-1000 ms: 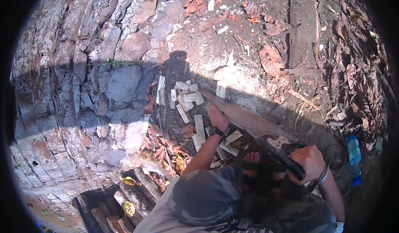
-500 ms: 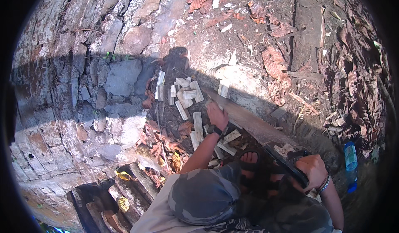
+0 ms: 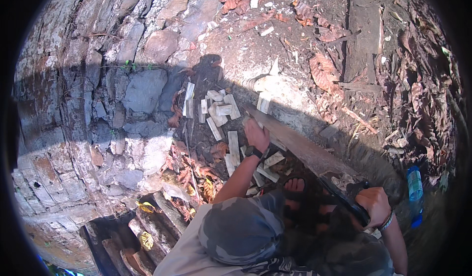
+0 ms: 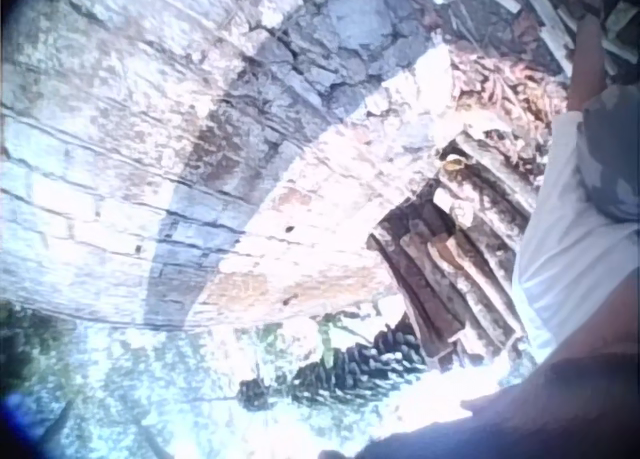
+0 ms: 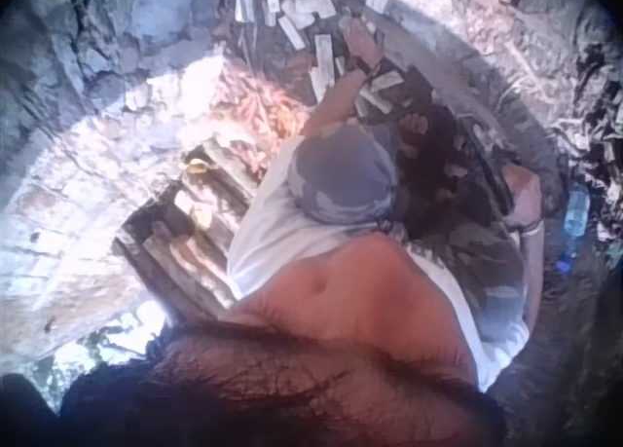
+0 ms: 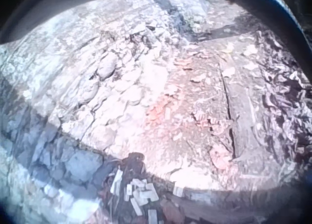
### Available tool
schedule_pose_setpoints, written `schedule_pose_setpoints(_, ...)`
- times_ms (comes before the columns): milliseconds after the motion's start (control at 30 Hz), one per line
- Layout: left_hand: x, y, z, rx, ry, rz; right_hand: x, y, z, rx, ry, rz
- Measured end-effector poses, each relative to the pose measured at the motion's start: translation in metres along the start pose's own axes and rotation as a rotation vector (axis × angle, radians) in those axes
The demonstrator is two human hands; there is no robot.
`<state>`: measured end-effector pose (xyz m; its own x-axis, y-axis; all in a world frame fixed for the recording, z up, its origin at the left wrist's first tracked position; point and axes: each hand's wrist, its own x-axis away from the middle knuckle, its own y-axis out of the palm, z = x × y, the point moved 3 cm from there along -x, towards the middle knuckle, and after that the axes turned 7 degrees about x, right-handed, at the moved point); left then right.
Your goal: The person sits on the ground and uses a machete to chop small pieces of light-colored wood into smaller fragments. The person repeatedly picks up wood pieces, positions them on the ground, and strikes them with the machete to split them.
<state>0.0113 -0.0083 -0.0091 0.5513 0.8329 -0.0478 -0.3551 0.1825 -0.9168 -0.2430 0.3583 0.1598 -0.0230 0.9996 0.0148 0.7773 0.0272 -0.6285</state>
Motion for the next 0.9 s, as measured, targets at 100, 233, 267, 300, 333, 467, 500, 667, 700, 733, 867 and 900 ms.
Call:
schedule_pose_setpoints(100,0.000,0.005,-0.003,-0.058,0.058,0.039,-0.082,0.010,-0.010,-0.040,0.015,-0.002)
schedule_pose_setpoints(233,0.001,0.014,-0.020,-0.114,0.099,0.027,-0.120,0.020,-0.022,-0.040,-0.002,0.032)
schedule_pose_setpoints(267,0.003,0.014,-0.026,-0.101,0.057,0.024,-0.108,0.021,-0.021,-0.049,-0.002,0.023)
schedule_pose_setpoints(300,0.005,0.013,-0.024,-0.088,0.013,0.014,-0.088,0.019,-0.013,-0.054,-0.016,0.029)
schedule_pose_setpoints(333,0.004,0.010,-0.016,-0.067,-0.028,0.010,-0.061,0.009,-0.007,-0.049,-0.032,0.037)
schedule_pose_setpoints(467,0.001,0.002,-0.002,-0.003,-0.006,-0.007,-0.009,-0.011,-0.009,0.001,-0.004,-0.019)
schedule_pose_setpoints(500,0.001,0.001,-0.003,-0.018,-0.015,-0.012,-0.008,-0.011,-0.010,0.018,-0.005,-0.019)
schedule_pose_setpoints(667,0.000,0.008,-0.005,-0.048,0.091,0.025,-0.119,0.029,-0.008,-0.085,-0.024,0.053)
schedule_pose_setpoints(700,-0.003,0.010,-0.010,-0.034,0.107,0.019,-0.127,0.031,-0.014,-0.076,-0.015,0.078)
schedule_pose_setpoints(733,-0.004,0.012,-0.015,-0.020,0.124,0.013,-0.131,0.032,-0.017,-0.067,-0.006,0.103)
schedule_pose_setpoints(867,0.007,0.014,-0.018,-0.097,0.082,0.032,-0.053,0.011,-0.003,-0.055,-0.010,-0.016)
schedule_pose_setpoints(900,0.004,0.007,-0.005,-0.075,0.097,-0.017,-0.030,0.003,0.000,-0.055,-0.006,0.033)
